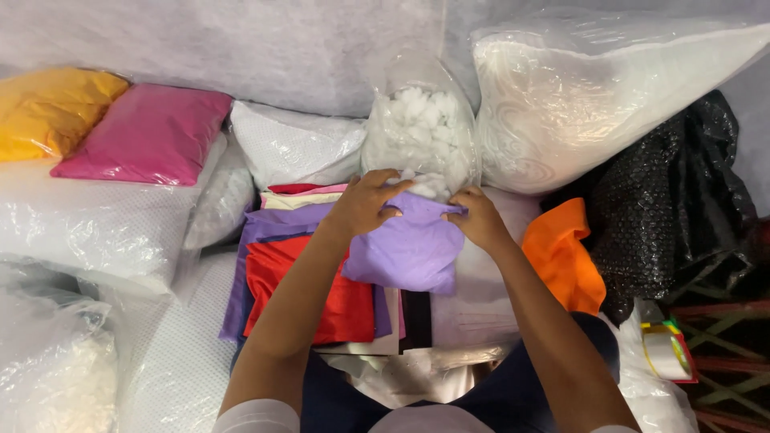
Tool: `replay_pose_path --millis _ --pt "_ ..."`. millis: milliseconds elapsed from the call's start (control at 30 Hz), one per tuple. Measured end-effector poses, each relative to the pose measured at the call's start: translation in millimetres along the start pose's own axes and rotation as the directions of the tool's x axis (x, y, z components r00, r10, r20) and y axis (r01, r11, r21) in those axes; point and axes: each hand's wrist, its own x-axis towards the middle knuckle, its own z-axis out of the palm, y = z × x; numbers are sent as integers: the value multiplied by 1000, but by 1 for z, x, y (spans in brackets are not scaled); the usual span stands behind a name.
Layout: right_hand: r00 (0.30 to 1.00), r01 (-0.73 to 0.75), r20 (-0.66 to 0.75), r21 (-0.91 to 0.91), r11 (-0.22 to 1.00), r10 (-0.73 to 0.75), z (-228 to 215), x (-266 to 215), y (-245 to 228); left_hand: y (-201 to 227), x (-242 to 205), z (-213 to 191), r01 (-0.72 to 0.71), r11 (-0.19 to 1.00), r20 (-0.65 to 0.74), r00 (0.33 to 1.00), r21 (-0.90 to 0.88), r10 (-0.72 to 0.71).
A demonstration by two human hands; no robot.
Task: Filling a small purple fabric pouch with white synthetic stuffing material.
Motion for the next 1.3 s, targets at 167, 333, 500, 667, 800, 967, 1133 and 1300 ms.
replay_pose_path --millis 167,333,500,667,800,967,1133,1300 --pt "985 166 -47 -2 986 -166 -23 -31 -20 -4 -20 1 -139 988 -123 982 70 146" --pt "963 270 35 -70 960 -268 -52 -49 -71 13 -46 -8 -276 946 -200 930 168 307" --pt "905 388 263 -194 901 -333 -59 -53 -79 15 -72 -23 -303 934 -275 897 191 347" --pt "903 413 201 -169 895 -379 -64 -69 -88 23 -99 -36 -313 943 -325 885 110 332" --pt "802 597 75 -83 798 -592 -57 -75 -101 35 -110 -30 -306 949 -376 873 73 311" --pt "856 484 161 84 871 -491 -55 -96 -96 36 -124 -29 -335 942 -396 865 0 308" --pt "895 395 192 75 915 -402 -53 -110 -101 46 -144 -16 -331 913 -482 857 -241 183" --pt "944 310 96 62 949 -315 -34 -120 -89 62 -152 -3 -152 803 -582 766 -576 -272"
